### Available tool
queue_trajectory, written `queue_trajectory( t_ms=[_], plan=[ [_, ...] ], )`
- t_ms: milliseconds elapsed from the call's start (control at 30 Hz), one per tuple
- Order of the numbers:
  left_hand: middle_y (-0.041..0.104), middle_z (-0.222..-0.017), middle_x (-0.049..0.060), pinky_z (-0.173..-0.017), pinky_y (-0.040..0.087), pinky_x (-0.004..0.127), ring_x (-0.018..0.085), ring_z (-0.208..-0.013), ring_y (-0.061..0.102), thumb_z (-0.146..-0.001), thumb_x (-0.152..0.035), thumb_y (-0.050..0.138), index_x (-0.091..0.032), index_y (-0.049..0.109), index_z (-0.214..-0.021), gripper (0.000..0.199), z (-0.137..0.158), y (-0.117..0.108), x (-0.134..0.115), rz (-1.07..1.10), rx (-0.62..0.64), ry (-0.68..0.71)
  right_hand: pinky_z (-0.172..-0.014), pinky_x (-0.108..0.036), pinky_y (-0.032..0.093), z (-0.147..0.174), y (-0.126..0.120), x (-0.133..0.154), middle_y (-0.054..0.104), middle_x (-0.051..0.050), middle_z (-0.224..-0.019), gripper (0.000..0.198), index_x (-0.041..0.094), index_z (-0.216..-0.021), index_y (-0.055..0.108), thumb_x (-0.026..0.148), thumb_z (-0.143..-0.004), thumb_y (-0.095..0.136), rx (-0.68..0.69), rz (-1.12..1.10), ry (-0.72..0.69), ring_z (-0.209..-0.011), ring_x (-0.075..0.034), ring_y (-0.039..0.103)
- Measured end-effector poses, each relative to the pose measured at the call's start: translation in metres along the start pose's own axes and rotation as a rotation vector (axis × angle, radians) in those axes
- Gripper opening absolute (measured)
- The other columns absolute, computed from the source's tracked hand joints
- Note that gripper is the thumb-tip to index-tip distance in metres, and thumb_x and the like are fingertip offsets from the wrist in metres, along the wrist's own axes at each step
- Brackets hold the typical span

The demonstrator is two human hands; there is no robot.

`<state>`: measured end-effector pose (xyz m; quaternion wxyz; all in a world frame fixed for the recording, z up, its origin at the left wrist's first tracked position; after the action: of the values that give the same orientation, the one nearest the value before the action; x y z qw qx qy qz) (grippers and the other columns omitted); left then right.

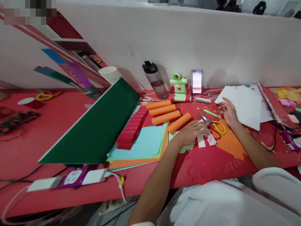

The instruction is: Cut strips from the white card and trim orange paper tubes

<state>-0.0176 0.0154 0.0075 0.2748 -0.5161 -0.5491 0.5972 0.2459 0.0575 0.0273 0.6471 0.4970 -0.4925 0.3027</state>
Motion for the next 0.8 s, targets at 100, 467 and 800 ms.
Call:
queue_trajectory(
  t_ms=[100, 467, 800],
  plan=[
    [0.052, -0.167, 0.006, -0.131, 0.030, 0.049, 0.026, -0.157, 0.042, -0.076, 0.007, 0.056, -0.031, 0.054, -0.156, 0.089, -0.007, 0.006, -0.006, -0.046, 0.028, 0.039, -0.058, -0.017, 0.050, -0.006, -0.005, -0.004, 0.078, 0.000, -0.095, 0.047, 0.024, -0.116, 0.066, 0.027, -0.071, 0.080, -0.020, -0.001, 0.044, -0.081, -0.013, 0.070],
    [0.067, -0.130, 0.014, -0.118, 0.045, 0.045, 0.029, -0.131, 0.061, -0.076, 0.002, 0.056, -0.021, 0.067, -0.138, 0.067, -0.006, 0.003, -0.005, -0.044, -0.026, 0.001, -0.084, -0.030, 0.066, -0.013, -0.011, -0.020, 0.066, -0.001, -0.106, 0.040, 0.027, -0.110, 0.060, 0.024, -0.074, 0.077, -0.114, -0.127, 0.074, -0.100, -0.018, 0.074],
    [0.070, -0.129, 0.012, -0.116, 0.045, 0.046, 0.031, -0.128, 0.062, -0.074, -0.001, 0.056, -0.020, 0.070, -0.130, 0.060, -0.006, 0.003, -0.005, 0.000, -0.023, -0.017, -0.088, -0.033, 0.066, -0.017, -0.019, -0.017, 0.058, -0.004, -0.116, 0.043, 0.028, -0.116, 0.055, 0.023, -0.076, 0.072, -0.284, -0.267, 0.004, -0.104, -0.017, 0.073]
  ],
)
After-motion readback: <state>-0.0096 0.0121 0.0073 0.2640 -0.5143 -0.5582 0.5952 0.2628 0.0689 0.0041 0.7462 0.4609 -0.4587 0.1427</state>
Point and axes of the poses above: each hand's wrist, its own z-axis away from the middle knuckle, its own y-axis out of the palm, x = y × z, the point moved 2 cm from there along -z, towards the middle knuckle
